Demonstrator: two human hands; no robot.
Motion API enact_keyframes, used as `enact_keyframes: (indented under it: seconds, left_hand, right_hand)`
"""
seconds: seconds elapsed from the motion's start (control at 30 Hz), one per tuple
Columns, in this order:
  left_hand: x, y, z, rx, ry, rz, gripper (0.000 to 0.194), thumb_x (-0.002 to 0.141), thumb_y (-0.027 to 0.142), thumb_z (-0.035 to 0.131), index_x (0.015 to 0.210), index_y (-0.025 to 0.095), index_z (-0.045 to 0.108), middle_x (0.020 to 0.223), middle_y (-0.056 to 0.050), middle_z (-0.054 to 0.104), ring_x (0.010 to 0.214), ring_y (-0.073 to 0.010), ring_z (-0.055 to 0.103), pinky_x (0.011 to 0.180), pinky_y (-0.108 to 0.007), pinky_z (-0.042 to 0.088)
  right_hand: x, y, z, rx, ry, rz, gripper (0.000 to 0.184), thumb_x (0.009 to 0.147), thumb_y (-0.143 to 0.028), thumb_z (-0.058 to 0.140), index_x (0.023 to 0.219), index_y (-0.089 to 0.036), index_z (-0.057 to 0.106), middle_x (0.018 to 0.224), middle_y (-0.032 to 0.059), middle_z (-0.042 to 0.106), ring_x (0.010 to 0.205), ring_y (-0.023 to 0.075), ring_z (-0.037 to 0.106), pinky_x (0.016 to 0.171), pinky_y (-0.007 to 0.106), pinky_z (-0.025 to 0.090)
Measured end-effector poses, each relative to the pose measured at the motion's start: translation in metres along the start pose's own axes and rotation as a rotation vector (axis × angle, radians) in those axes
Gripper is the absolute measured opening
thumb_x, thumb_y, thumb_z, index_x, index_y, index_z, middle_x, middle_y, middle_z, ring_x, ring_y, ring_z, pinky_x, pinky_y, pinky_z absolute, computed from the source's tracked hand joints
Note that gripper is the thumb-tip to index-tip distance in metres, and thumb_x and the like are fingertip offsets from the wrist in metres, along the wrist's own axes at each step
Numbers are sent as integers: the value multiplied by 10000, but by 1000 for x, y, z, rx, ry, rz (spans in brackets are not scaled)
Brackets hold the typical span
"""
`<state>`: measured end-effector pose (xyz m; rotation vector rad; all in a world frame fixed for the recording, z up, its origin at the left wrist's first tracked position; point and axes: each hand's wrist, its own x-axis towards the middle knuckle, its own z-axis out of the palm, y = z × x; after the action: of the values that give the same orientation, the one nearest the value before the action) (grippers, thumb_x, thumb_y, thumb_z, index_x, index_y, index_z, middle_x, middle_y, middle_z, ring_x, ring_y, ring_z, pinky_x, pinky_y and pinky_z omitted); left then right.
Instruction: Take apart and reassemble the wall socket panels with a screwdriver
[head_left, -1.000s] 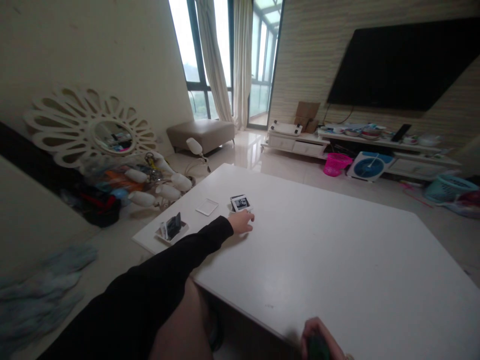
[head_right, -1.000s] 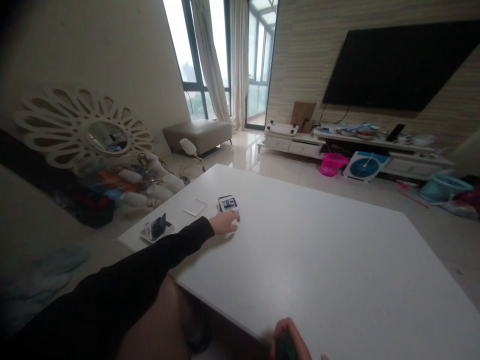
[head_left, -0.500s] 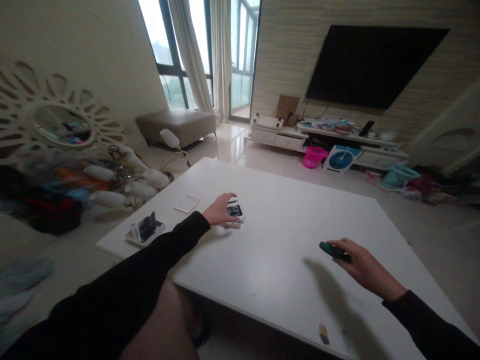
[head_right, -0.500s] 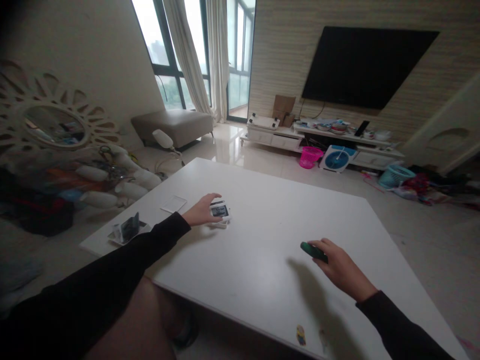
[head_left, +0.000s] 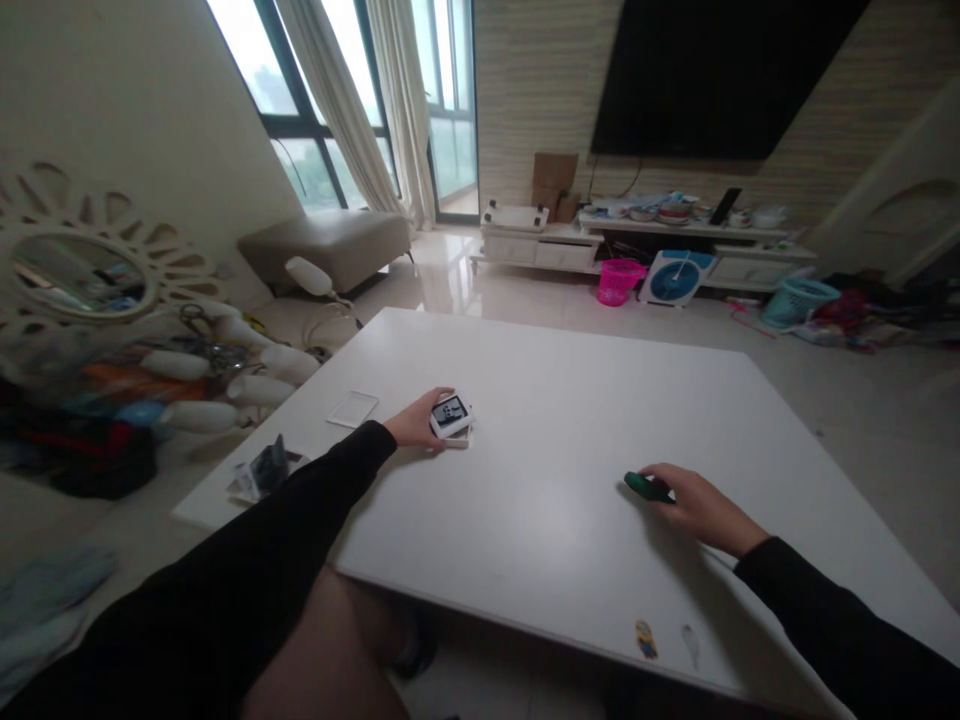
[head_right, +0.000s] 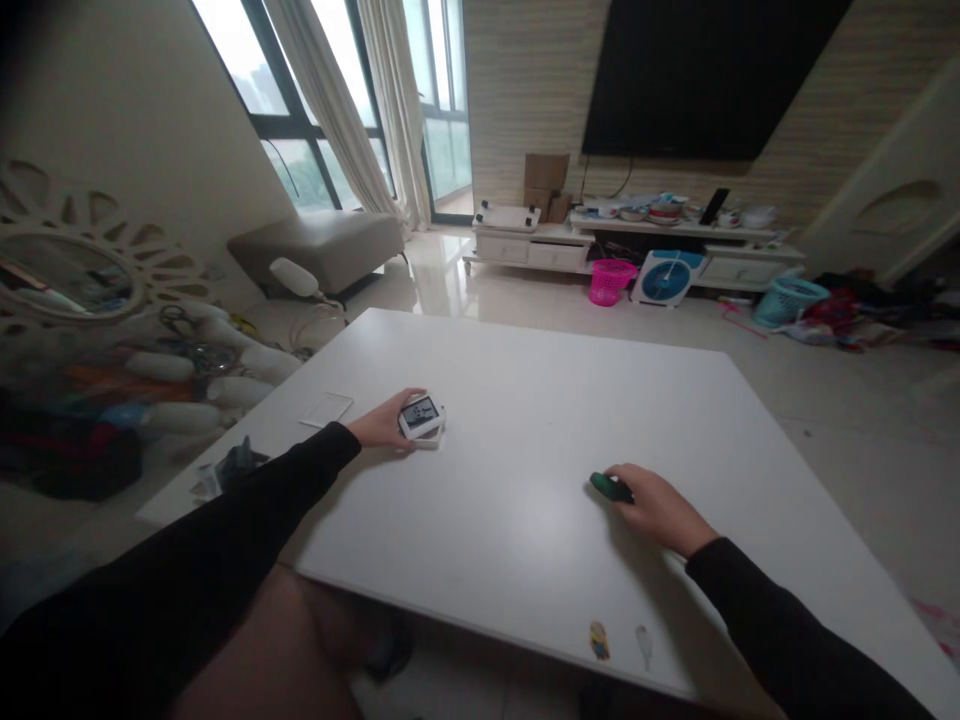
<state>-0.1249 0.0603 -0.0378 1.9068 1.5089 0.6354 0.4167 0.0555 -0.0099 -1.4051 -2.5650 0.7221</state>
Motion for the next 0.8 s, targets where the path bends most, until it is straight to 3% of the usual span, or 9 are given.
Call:
enact_keyframes:
  seconds: [0.23, 0.53, 0.63, 0.8]
  left_hand:
    - [-7, 17, 15, 31, -34, 106, 1051, 537, 221, 903, 1481, 220, 441, 1398, -126, 609, 1300, -292, 610, 1139, -415, 471]
    - [-11, 51, 50, 23, -171, 275, 1081, 566, 308, 924, 1503, 186, 397, 1464, -161, 537, 1346, -350, 561, 1175, -495, 431]
    - [-14, 64, 62, 34, -216, 331, 1085, 563, 295, 924, 1502, 148, 401, 1442, -183, 539, 1329, -365, 563, 1151, -496, 447]
    - [-28, 92, 90, 68, -267, 374, 1081, 581, 268, 916, 1518, 194, 383, 1393, -152, 546, 1283, -351, 558, 1134, -503, 458]
  right_hand:
    - [5, 6, 8, -88, -19, 46, 298, 833, -170, 564, 1103, -153, 690, 1065, 144, 744, 964, 265, 672, 874, 365, 471]
    - [5, 10, 9, -178, -48, 103, 297, 839, -218, 598, 1126, -179, 661, 1093, 131, 741, 963, 266, 683, 847, 347, 480]
    - [4, 10, 8, -219, -78, 131, 374, 835, -244, 611, 1203, -188, 648, 1156, 134, 735, 993, 295, 700, 852, 374, 495]
    - [3, 0, 6, -235, -47, 114, 556, 827, -276, 667, 1365, -167, 579, 1322, 181, 663, 1148, 348, 665, 965, 448, 523]
